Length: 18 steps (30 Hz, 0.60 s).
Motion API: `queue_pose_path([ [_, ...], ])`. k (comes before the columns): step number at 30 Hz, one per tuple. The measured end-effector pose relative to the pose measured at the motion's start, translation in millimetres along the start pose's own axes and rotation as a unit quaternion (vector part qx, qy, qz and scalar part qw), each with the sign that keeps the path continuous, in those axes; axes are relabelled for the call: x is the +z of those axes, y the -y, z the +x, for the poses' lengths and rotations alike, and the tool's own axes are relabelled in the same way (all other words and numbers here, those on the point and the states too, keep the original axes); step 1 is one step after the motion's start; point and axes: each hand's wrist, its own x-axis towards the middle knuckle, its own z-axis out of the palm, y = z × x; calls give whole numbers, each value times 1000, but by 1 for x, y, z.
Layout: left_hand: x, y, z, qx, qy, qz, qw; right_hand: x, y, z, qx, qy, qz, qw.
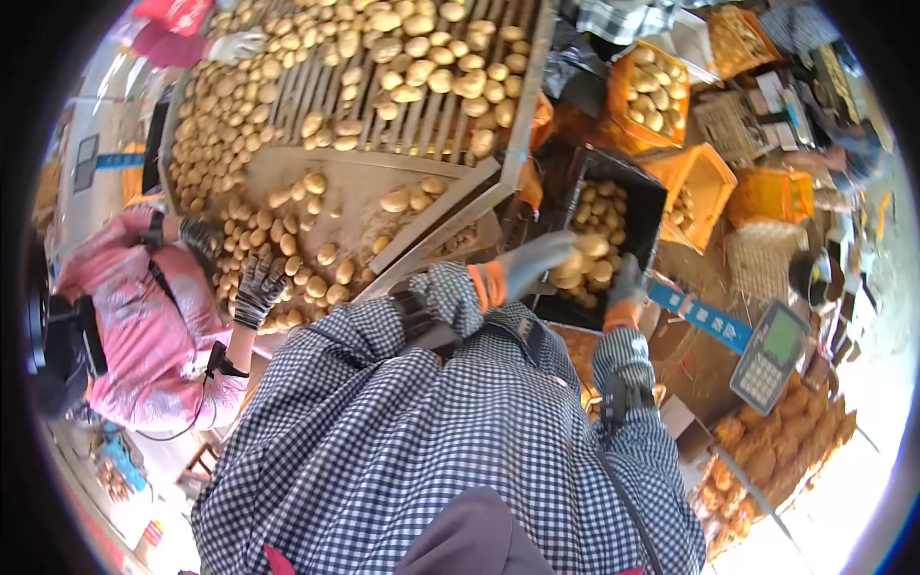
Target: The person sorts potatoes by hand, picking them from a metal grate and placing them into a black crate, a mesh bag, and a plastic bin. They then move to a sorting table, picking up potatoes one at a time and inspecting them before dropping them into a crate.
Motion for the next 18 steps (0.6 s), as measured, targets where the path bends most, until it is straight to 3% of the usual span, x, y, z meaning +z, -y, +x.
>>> queue_pose_path([
  [1, 9, -4, -13, 22, -49, 21, 998, -15, -11, 8, -127, -27, -150, 980],
  [2, 18, -11, -23, 45, -97, 42, 993, -14, 54, -27, -108, -92, -300, 943],
  [4, 0, -27, -38, 39, -64, 53, 996, -4, 76, -23, -108, -136, -222, 960],
  [6, -16, -47, -62, -12, -43, -66, 997, 32, 117, -20, -147, -117, -202, 961],
  [8, -42, -48, -84, -4, -69, -88, 994, 87, 180, -35, -256, -40, -152, 954],
  [10, -68, -47, -113, 64, -74, -131, 987, 143, 210, -30, -296, 56, -155, 941],
  [11, -72, -52, -130, 72, -76, -134, 985, 173, 229, -32, -368, 112, -170, 907],
  [12, -69, -58, -149, 73, -136, -162, 975, 202, 238, -23, -371, 209, -139, 894],
  [13, -68, -59, -168, 73, -195, -189, 960, 232, 253, -13, -477, 258, -175, 822],
  [14, -76, -45, -182, 79, -197, -194, 958, 262, 266, -7, -571, 241, -189, 761],
  [16, -94, -7, -204, 223, -232, 111, 940, 318, 295, 2, -566, 225, -318, 727],
  [17, -93, -4, -218, 227, -235, 109, 939, 342, 307, 6, -561, 195, -363, 718],
  [18, -90, -3, -232, 203, -270, -76, 938, 363, 318, 9, -538, 187, -415, 710],
])
